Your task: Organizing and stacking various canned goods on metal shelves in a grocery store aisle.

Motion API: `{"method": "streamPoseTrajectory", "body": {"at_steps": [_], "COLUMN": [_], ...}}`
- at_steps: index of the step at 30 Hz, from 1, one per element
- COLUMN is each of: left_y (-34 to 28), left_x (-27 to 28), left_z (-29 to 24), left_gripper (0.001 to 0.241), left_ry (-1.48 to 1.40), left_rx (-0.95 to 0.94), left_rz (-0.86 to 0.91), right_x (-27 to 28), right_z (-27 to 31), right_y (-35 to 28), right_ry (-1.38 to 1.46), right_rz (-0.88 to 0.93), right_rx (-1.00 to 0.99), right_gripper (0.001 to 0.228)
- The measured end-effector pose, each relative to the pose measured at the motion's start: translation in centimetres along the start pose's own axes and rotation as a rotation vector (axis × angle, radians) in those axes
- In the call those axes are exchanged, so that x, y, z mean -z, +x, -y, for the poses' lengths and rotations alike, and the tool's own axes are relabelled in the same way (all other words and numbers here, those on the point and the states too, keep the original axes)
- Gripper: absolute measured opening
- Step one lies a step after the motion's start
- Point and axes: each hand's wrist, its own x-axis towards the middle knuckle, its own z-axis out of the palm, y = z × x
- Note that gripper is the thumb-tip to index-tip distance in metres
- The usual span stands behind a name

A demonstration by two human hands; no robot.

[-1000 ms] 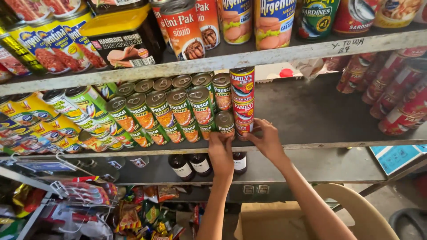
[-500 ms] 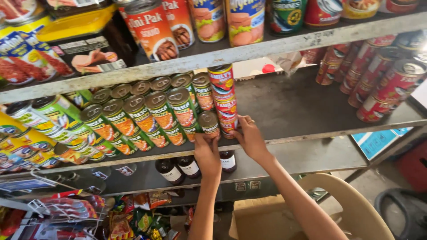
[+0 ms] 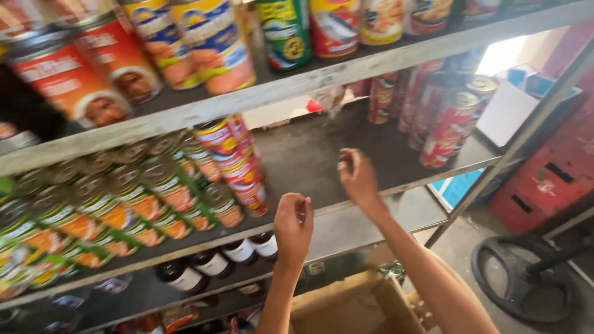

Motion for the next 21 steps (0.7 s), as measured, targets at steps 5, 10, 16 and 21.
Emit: {"method": "streamPoseTrajectory", "body": {"at_steps": [5, 10, 16, 21], "left_y": [4.4, 10.2, 14.6, 16.0], "left_x": [-9.2, -22.3, -30.8, -35.4], "left_z": [0.6, 4.9, 8.0, 10.3], "left_gripper": [0.014, 0.019, 0.038, 0.053], "left_ry": [0.042, 0.039, -0.003, -0.068], "left_rx": [-0.013, 0.054, -0.214, -0.133], "left_rz": [0.126, 0.153, -0.097, -0.037], "right_x": [5.2, 6.6, 7.3, 6.1], "right_z": [-9.1, -12.5, -7.0, -7.9], "right_y": [6.9, 11.8, 10.7, 10.5], "right_ry": [-0.081, -0.405, -0.142, -0.001], "right_rz": [-0.078, -0.112, -0.106, -0.144], "right_rx": [-0.074, 0.203, 0.301, 0.236], "right_gripper": [0.038, 0.056, 0.075, 0.071]}}
